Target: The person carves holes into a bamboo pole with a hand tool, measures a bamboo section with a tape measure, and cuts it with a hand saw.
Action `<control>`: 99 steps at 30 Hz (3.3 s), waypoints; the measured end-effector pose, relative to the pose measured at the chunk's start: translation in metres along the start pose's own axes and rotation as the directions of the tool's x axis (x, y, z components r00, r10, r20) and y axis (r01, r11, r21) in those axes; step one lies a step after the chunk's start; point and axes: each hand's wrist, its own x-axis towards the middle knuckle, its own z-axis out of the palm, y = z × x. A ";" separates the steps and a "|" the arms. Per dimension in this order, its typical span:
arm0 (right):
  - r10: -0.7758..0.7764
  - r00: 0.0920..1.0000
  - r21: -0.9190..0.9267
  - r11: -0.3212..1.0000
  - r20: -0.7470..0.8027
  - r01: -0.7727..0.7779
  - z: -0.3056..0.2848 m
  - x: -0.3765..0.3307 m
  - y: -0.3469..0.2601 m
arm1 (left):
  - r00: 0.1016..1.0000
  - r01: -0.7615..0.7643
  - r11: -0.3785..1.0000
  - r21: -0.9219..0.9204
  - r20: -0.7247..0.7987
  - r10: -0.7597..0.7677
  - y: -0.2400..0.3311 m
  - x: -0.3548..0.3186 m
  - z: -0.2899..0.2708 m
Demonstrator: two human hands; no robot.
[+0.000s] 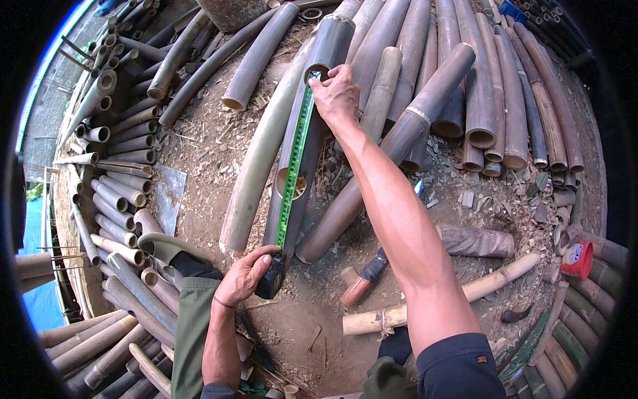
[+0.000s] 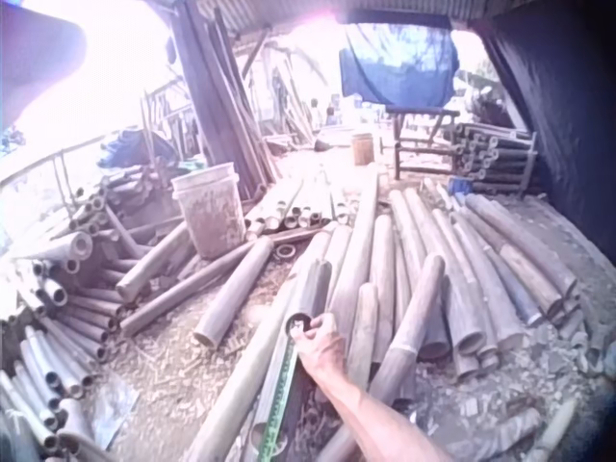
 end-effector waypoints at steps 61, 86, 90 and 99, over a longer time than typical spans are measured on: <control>0.151 0.951 -0.868 0.467 0.270 0.172 -0.627 -0.230 0.234 | 0.928 -0.368 0.812 0.453 0.115 0.355 0.199 -0.085 0.374; 0.385 0.874 -0.549 0.818 0.298 -0.173 -0.663 -0.606 0.120 | 0.796 -0.391 0.676 0.625 -0.140 0.590 0.096 -0.237 0.401; 0.227 0.775 -0.153 0.974 0.590 -0.168 -0.621 -0.576 0.045 | 0.875 0.220 0.808 -0.547 0.477 0.085 0.108 -0.298 0.453; 0.120 0.792 -0.610 0.709 0.599 0.354 -0.539 -0.506 -0.015 | 0.980 0.146 0.629 -0.763 0.197 0.011 0.014 -0.274 0.341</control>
